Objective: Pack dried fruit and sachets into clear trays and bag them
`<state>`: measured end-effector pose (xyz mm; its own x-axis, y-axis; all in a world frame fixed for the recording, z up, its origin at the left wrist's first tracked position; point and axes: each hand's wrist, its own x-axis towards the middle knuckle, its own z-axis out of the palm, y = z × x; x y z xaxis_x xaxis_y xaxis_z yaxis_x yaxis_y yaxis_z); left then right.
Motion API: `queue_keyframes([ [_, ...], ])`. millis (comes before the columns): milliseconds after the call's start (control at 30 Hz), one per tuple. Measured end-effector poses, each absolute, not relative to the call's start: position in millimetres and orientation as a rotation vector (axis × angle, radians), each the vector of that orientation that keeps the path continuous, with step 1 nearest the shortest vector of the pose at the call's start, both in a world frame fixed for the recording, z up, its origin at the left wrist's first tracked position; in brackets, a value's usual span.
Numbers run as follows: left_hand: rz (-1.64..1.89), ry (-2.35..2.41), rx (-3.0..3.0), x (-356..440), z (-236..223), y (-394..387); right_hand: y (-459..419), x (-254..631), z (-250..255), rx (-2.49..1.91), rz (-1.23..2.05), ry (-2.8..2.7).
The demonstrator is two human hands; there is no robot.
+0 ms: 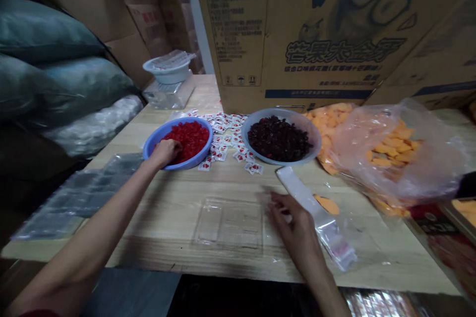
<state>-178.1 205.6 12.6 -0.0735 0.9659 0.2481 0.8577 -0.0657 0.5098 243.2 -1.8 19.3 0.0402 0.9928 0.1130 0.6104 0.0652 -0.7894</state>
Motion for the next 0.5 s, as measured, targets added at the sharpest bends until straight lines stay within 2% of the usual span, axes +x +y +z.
queue_keyframes([
  [167,1.056,1.950,2.007,-174,20,203,98,265,41,-1.551,0.268,-1.711],
  [233,1.199,1.926,1.975,-166,28,193,150,268,40,-1.729,0.156,-1.933],
  [400,1.366,1.610,1.786,-103,38,121,232,262,25,-1.975,0.184,-2.141],
  [500,1.165,1.329,1.734,-48,29,66,242,261,12,-2.019,0.186,-2.160],
])
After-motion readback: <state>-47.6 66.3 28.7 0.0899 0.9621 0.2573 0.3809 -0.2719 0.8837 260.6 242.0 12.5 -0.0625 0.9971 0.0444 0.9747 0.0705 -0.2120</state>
